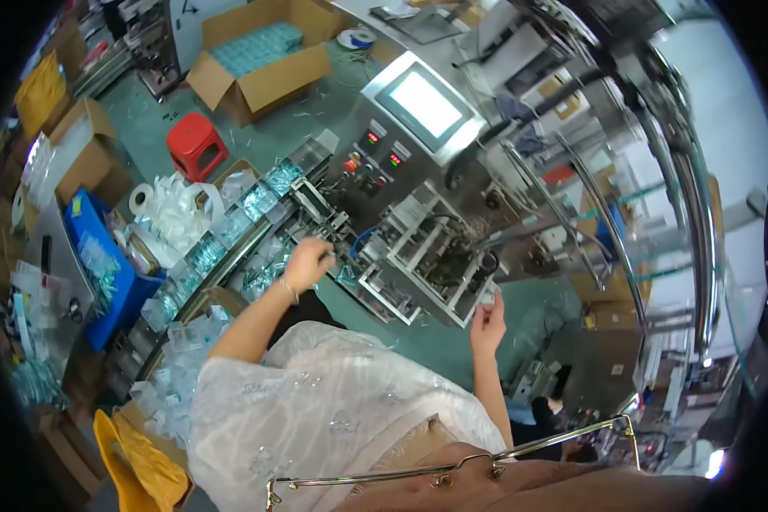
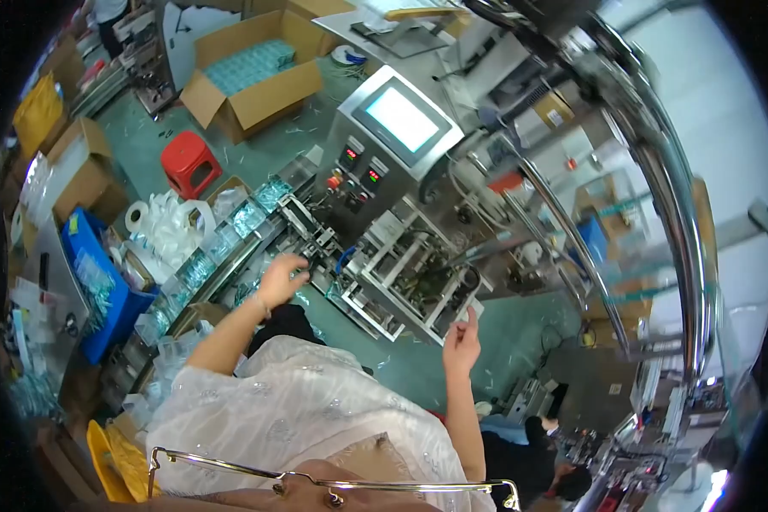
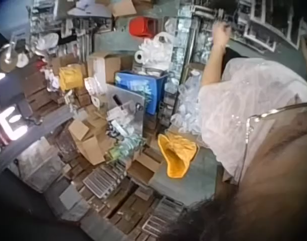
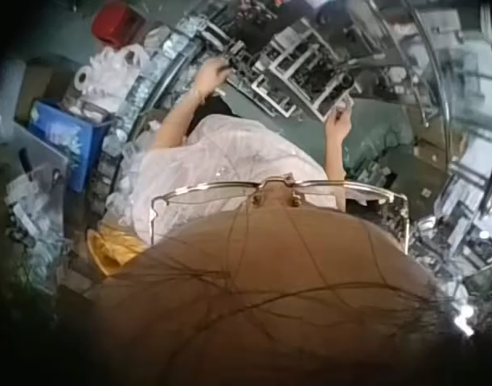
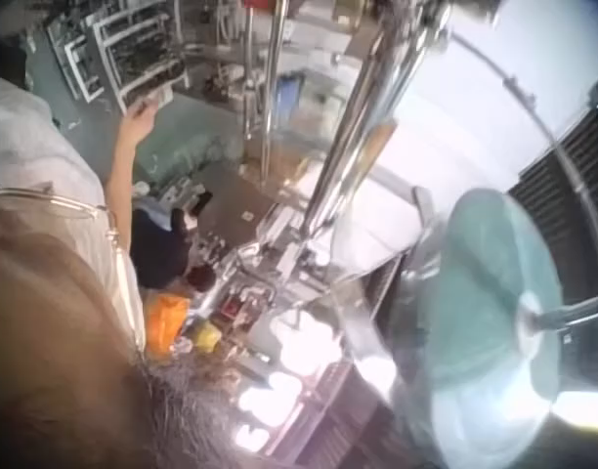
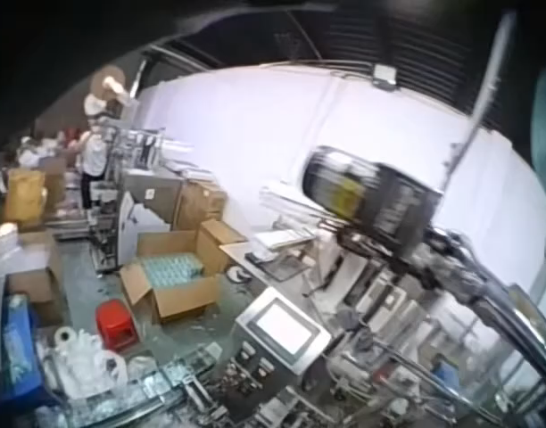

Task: Setting up a plastic film roll on an automated packaging machine and operating the control interface to package products.

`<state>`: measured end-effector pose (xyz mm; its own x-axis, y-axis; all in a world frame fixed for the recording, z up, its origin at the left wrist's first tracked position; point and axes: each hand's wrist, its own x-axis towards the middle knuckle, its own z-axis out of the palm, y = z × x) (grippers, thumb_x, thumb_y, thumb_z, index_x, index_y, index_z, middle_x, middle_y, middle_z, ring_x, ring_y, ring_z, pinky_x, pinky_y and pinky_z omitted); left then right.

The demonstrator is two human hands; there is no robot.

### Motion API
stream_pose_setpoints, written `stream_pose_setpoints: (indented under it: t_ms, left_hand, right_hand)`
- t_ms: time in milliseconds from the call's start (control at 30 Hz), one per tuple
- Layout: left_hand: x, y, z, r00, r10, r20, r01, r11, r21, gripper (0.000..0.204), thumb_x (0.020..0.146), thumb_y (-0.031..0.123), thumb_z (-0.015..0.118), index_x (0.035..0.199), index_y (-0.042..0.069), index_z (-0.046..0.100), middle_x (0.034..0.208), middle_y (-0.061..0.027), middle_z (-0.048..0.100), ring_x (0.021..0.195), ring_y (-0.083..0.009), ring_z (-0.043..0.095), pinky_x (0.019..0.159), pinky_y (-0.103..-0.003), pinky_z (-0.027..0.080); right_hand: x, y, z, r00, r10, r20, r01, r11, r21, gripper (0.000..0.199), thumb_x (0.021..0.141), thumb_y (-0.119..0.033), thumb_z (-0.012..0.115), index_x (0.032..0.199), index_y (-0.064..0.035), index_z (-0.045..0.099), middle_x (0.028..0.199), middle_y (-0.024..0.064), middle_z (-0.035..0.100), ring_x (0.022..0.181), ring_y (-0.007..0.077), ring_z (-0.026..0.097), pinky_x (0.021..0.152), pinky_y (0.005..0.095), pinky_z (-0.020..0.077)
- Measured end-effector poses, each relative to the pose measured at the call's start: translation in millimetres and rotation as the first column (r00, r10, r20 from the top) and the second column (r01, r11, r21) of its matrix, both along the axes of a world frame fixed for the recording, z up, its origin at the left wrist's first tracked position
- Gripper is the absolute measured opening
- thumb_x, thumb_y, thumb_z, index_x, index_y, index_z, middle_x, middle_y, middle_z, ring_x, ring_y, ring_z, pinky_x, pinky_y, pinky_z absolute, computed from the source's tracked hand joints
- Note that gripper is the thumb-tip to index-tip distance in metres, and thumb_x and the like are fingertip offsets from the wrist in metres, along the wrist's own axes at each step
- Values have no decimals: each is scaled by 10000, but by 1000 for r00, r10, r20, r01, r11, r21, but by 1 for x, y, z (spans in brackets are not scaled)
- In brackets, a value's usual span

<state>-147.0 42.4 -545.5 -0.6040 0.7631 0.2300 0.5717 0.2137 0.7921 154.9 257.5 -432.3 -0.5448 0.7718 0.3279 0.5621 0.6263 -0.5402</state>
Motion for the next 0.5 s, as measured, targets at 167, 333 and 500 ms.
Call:
stream_pose_setpoints:
  t_ms: [167,333,500]
  left_hand:
    - [-112,75,-44,963,240,126,-235,971,-51,351,656,201,667,930,5,569,823,-154,579,820,-328,540,733,-382,436]
    - [-183,159,-102,895,244,373,-157,956,-248,457,655,227,633,1041,11,521,966,-212,577,929,-334,550,806,-379,437]
    - [-193,222,-137,656,283,700,-173,959,-226,482,643,140,650,1077,23,474,915,-189,593,869,-284,588,756,-345,454]
  right_hand:
    - [-24,0,14,975,-86,-206,84,996,-17,419,787,-19,486,1197,19,412,725,56,559,549,99,512,550,225,438]
    - [-71,-1,0,923,-234,-305,258,965,42,400,801,-6,479,1196,15,415,720,51,554,549,86,503,536,216,429]
    - [-115,-13,5,843,-361,-399,412,910,46,408,799,22,464,1202,-21,422,725,42,535,556,84,489,532,201,422]
